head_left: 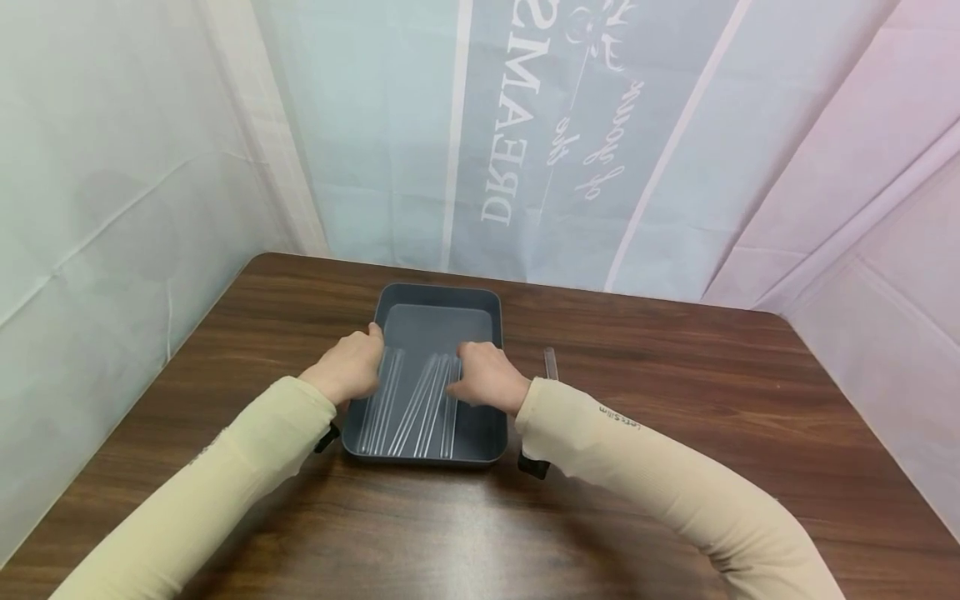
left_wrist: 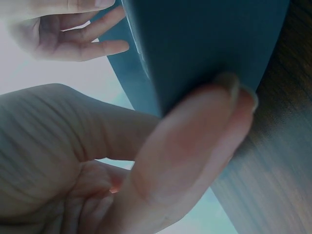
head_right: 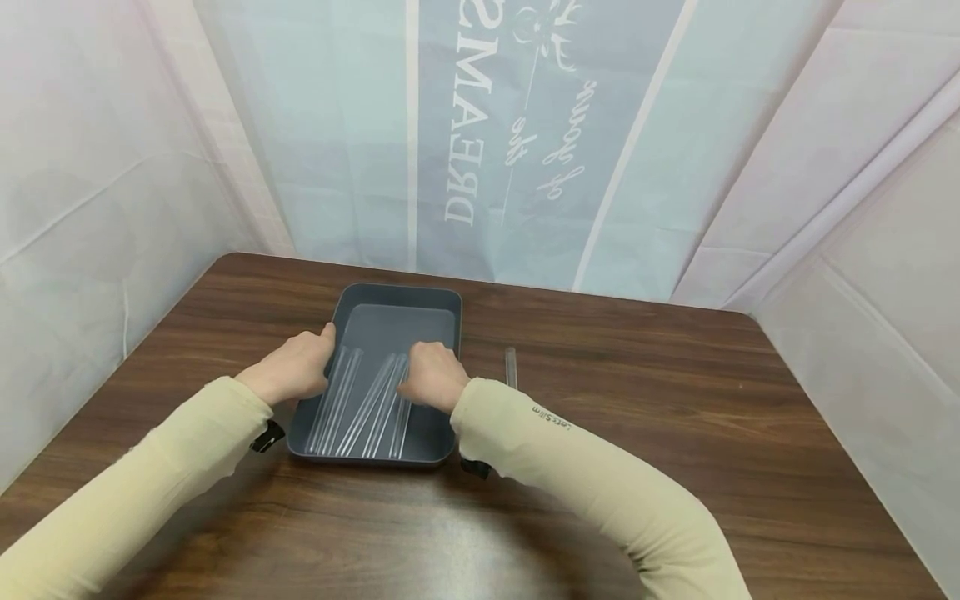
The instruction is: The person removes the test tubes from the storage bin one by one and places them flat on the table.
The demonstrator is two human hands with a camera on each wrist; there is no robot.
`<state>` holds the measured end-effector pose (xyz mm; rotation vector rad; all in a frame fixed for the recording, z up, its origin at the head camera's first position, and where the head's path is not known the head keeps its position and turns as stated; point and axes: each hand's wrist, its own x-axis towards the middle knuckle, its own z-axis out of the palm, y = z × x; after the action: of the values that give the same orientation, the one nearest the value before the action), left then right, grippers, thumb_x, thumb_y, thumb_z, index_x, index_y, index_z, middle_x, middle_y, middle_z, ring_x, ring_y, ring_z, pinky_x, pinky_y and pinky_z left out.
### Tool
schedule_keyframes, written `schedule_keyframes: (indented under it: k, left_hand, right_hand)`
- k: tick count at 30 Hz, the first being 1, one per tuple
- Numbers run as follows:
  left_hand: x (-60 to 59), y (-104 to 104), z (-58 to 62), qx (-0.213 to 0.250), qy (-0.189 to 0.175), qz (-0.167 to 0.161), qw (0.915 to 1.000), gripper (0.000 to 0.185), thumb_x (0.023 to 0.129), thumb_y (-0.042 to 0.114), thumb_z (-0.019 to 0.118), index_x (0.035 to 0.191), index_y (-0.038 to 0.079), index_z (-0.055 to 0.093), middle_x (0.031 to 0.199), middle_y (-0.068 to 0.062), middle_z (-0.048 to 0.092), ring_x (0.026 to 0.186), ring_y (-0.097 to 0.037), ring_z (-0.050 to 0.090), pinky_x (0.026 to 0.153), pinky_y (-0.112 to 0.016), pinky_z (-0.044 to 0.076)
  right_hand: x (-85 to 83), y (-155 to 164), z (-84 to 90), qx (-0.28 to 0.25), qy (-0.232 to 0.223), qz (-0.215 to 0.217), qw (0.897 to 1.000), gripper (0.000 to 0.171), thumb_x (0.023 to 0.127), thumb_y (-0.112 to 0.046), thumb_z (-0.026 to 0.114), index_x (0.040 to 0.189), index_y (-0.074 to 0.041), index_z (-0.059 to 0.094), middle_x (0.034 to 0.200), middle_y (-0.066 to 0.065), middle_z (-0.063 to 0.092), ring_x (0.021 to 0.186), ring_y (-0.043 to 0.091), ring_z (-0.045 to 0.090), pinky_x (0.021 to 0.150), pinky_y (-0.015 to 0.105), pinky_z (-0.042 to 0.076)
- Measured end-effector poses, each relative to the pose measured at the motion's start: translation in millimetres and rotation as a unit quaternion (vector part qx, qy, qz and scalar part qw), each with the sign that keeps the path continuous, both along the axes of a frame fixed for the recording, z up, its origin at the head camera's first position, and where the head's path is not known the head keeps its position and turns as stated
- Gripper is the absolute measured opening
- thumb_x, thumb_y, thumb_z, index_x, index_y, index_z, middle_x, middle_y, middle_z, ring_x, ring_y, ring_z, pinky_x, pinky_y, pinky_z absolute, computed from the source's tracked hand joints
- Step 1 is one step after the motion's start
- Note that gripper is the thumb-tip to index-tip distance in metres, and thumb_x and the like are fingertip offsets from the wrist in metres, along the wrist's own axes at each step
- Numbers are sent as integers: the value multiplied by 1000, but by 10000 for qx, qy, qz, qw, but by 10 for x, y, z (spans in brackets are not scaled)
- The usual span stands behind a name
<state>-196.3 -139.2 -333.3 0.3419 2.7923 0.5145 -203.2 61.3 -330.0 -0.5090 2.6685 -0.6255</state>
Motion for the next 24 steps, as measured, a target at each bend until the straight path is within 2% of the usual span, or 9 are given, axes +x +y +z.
schedule_keyframes:
  k: [3, 6, 7, 9, 11, 14, 18, 20, 24]
  left_hand:
    - [0, 1, 5, 13, -56, 13, 10000, 69, 84, -11, 45, 143, -22, 11, 50, -10, 51, 35, -14, 48, 35, -21, 38]
    - [2, 4, 10, 12, -75, 21, 10000, 70, 85, -10, 47, 143, -22, 10, 48, -9, 49, 34, -13, 48, 35, -21, 39]
    - [1, 4, 10, 4, -61, 7, 10000, 69, 84, -10, 47, 143, -23, 11, 48, -8, 48, 33, -12, 47, 35, -21, 38]
    - [1, 8, 16, -8, -39, 7, 10000, 69, 84, -11, 46, 142, -23, 11, 47, -6, 46, 33, -11, 45, 35, -20, 36]
    - [3, 13, 7, -27, -27, -1, 10000, 68, 84, -11, 46, 142, -23, 12, 46, -5, 45, 34, -10, 43, 35, -18, 33]
    - [6, 20, -1, -47, -18, 7, 10000, 68, 84, -11, 45, 142, -23, 12, 47, -6, 46, 34, -11, 42, 35, -18, 31]
    - [7, 21, -1, -94, 64, -18, 9999, 67, 84, -11, 45, 141, -24, 14, 47, -5, 43, 35, -9, 37, 36, -17, 29]
    - [8, 23, 3, -115, 76, -32, 9999, 67, 84, -11, 45, 141, -24, 14, 47, -3, 41, 36, -8, 34, 36, -17, 27]
    - [6, 19, 8, -104, 19, 20, 9999, 67, 84, -11, 44, 142, -23, 13, 46, -2, 40, 34, -9, 36, 35, -17, 28]
  right_hand:
    - [-2, -5, -10, -35, 5, 33, 10000, 46, 86, -9, 68, 125, 10, 52, 62, 8, 58, 57, 26, 66, 49, 24, 46]
    - [-12, -17, -27, -20, 79, 135, 9999, 15, 85, -6, 67, 92, 7, 63, 52, 7, 55, 53, 28, 65, 44, 23, 41]
    - [-16, -22, -32, -22, 113, 164, 9998, 12, 84, -5, 67, 78, 3, 62, 49, 5, 53, 51, 27, 64, 42, 22, 40]
    - [-24, -33, -40, -15, 143, 211, 9997, 28, 83, -3, 67, 58, -5, 55, 43, 3, 50, 43, 23, 58, 40, 21, 37]
    - [-25, -38, -52, -12, 119, 214, 9997, 38, 82, 0, 65, 50, -10, 48, 40, 1, 47, 37, 17, 51, 38, 20, 35]
    - [-24, -42, -61, 3, 103, 174, 9998, 29, 79, 5, 63, 55, -8, 52, 41, 1, 48, 36, 11, 46, 38, 20, 35]
    - [-22, -47, -62, 14, 90, 136, 9999, 6, 78, 8, 64, 78, 3, 60, 47, 6, 55, 43, 19, 60, 40, 20, 42]
    - [-20, -48, -61, 27, 77, 144, 9999, 12, 79, 6, 66, 89, 6, 61, 49, 8, 57, 49, 24, 65, 42, 20, 45]
    - [-21, -47, -64, 99, 107, 245, 9996, 20, 79, 7, 66, 98, 10, 61, 47, 8, 56, 48, 27, 65, 40, 20, 43]
